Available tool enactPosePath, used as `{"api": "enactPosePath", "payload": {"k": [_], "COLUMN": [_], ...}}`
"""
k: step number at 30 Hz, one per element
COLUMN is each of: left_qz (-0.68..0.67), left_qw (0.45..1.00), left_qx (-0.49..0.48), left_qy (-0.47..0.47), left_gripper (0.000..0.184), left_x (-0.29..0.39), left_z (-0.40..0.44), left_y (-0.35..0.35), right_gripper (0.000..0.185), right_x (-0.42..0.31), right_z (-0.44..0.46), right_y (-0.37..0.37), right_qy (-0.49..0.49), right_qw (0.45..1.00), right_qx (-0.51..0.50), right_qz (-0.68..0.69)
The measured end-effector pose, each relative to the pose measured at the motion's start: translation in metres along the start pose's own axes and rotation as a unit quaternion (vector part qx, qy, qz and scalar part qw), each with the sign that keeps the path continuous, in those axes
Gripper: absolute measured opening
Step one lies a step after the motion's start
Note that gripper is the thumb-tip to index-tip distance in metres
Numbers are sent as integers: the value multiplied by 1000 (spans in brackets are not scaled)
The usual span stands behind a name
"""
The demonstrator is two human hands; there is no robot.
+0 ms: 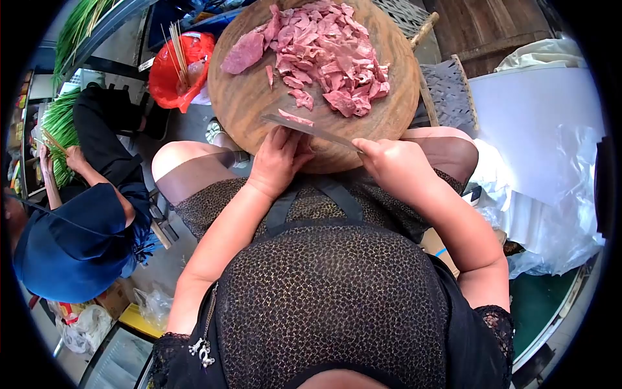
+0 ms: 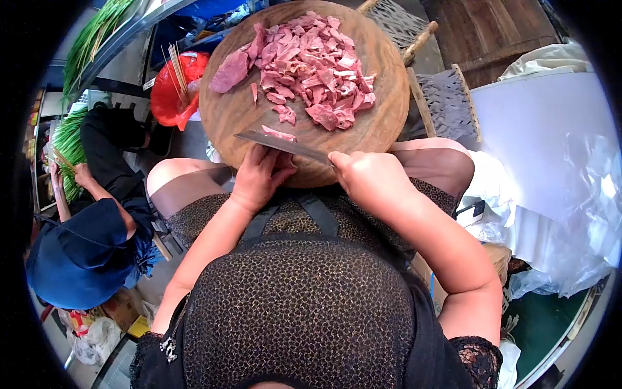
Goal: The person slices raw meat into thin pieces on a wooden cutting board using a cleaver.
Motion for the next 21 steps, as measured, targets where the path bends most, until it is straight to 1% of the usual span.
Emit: {"api": "enactPosePath", "payload": {"k": [4, 6, 10, 12, 13, 16, 18, 21], "left_qz": [-18, -22, -19, -33, -33, -47, -45, -32], "left_qw": [999, 999, 999, 996, 996, 998, 998, 999], "left_qx": [-26, -31, -30, -48, -48, -22, -34, -27], "left_qy": [-26, -23, -24, -60, -61, -40, -37, -29], "left_gripper": [60, 58, 57, 55, 55, 51, 55, 55], "left_x": [-6, -5, -6, -10, -10, -7, -7, -6], "left_z": [0, 2, 1, 3, 4, 7, 6, 6], "left_y": [4, 3, 3, 5, 4, -1, 1, 1], "right_gripper": [19, 21, 23, 13, 14, 14, 14, 15], "right_x": [-2, -4, -10, -14, -15, -18, -17, -20], "right_z": [-3, 0, 8, 16, 20, 30, 36, 49], "right_y": [-3, 0, 5, 8, 10, 7, 11, 19], "right_qy": [-2, 2, -6, 17, 23, 6, -3, -13], "right_qw": [1000, 999, 998, 996, 994, 994, 995, 995], "right_qx": [7, -33, -48, -82, -103, -100, -98, -96], "right_qz": [-24, -35, -37, -34, -33, -30, -23, -2]}}
Point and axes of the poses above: each hand's wrist, its own z-axis towards the middle knuckle, its own y-axis out of the palm, x = y × z, the point moved 9 cm from there along z, towards the middle knuckle, and after that the axes turned 9 degrees about -z, right-handed, at the moved point
